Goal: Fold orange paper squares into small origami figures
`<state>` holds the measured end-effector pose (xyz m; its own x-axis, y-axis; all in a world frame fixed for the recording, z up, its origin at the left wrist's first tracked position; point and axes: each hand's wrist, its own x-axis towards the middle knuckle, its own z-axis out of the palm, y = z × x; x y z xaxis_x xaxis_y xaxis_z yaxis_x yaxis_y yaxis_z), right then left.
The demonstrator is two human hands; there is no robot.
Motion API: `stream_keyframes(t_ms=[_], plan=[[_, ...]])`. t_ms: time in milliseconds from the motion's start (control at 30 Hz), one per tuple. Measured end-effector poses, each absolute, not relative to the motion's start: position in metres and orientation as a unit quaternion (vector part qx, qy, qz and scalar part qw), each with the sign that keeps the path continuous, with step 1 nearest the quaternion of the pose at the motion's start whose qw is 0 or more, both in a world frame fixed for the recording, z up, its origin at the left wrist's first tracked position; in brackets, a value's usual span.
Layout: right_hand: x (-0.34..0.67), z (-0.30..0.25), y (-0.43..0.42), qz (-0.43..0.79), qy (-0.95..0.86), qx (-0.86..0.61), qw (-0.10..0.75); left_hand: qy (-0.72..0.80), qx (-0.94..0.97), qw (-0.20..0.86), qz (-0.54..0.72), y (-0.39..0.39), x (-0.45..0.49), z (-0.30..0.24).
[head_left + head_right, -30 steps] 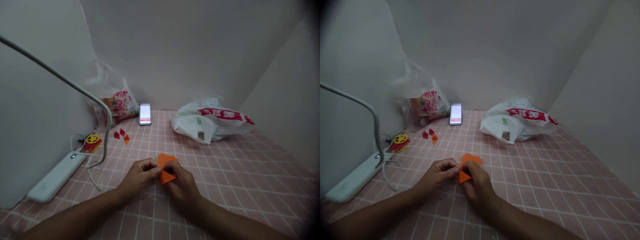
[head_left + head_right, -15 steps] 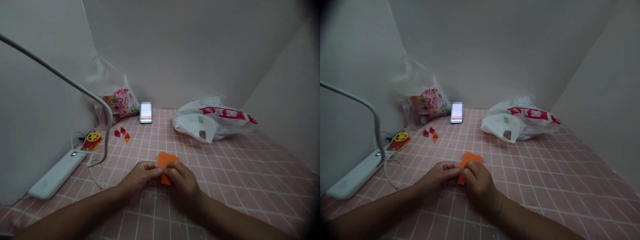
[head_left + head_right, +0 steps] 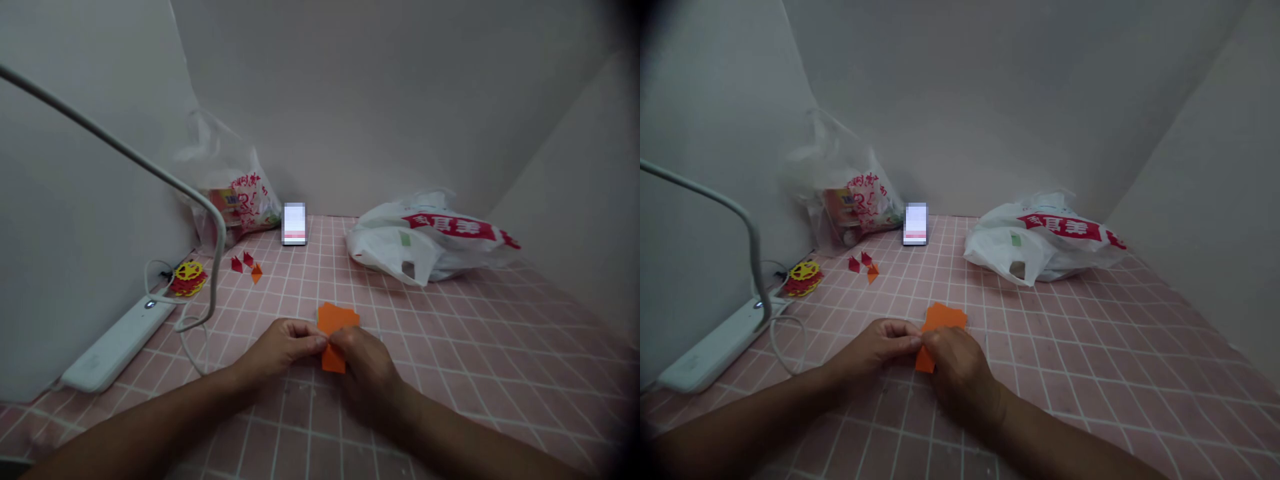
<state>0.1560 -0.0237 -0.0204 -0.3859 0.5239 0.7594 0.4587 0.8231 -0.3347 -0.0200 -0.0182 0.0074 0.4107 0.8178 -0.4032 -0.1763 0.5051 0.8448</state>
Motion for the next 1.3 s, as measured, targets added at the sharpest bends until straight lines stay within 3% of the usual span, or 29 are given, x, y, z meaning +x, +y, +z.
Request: stream_keyframes(t_ms=[233,467,700,900,1300], plan=[[0.158,-0.024,-0.024,0.188,-0.791,-0.329,0.481,0.450,0.417,0.706,0.352,-0.014,-0.021,0.011],[0.161,-0.020,-0.019,0.233,-0.753,-0.345,0.510,0.452,0.544,0.602,0.370,-0.012,-0.023,0.015],[0.159,-0.019,-0.011,0.451,-0.626,-0.371,0.517,0.455,0.567,0.565,0.390,-0.010,-0.024,0.011],[0.160,-0.013,-0.012,0.476,-0.573,-0.351,0.568,0.475,0.561,0.541,0.409,-0.011,-0.021,0.009],[0.155,-0.015,-0.013,0.442,-0.605,-0.362,0.554,0.423,0.568,0.506,0.492,-0.015,-0.018,-0.002]])
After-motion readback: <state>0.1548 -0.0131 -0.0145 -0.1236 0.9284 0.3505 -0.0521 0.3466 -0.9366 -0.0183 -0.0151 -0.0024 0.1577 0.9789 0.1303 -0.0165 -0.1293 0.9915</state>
